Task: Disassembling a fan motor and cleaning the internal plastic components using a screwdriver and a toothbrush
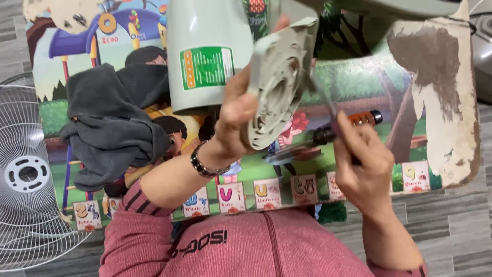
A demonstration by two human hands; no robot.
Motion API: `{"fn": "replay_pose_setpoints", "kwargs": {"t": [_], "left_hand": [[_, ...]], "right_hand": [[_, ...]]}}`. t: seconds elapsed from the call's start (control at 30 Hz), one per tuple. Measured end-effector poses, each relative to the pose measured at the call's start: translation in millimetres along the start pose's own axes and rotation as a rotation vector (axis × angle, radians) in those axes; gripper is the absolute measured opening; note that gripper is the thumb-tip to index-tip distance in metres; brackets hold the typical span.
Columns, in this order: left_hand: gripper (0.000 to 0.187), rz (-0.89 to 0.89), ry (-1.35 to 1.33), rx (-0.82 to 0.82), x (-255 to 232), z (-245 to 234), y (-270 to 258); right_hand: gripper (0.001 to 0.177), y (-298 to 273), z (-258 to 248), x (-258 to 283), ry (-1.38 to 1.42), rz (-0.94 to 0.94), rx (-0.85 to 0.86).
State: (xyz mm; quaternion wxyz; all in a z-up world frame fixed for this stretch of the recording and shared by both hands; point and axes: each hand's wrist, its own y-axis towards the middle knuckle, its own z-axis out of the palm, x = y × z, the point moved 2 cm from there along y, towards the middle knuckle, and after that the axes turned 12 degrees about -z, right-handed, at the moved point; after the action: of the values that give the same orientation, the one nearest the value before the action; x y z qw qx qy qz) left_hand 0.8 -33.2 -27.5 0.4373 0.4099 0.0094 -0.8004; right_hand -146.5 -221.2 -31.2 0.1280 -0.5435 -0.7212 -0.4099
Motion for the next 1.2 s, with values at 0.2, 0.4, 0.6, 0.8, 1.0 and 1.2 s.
{"fn": "replay_pose_setpoints", "kwargs": {"t": [0.2, 0.4, 0.6, 0.8, 1.0, 1.2], "left_hand": [[0.087, -0.056, 0.030, -0.157, -22, 3, 3], [0.085, 0.248, 0.396, -0.052, -19, 5, 14], [0.079, 0.174, 0.289, -0.059, -7, 13, 15], [0.074, 0.154, 0.171, -0.128, -28, -1, 14], [0.076, 0.184, 0.052, -0.022, -36, 31, 21], [0.073, 0.376, 0.556, -0.196, -3, 0, -4]], "right_hand": [[0.040, 16, 0, 14, 0.197, 0.096, 0.110], [0.062, 28, 8, 25, 0.049, -0.064, 0.024], [0.047, 40, 9, 28, 0.068, 0.098, -0.082], [0.055, 21, 19, 19, 0.470, 0.110, 0.114], [0.068, 22, 24, 20, 0.190, 0.018, -0.047], [0.052, 26, 18, 20, 0.272, 0.058, -0.059]]}}
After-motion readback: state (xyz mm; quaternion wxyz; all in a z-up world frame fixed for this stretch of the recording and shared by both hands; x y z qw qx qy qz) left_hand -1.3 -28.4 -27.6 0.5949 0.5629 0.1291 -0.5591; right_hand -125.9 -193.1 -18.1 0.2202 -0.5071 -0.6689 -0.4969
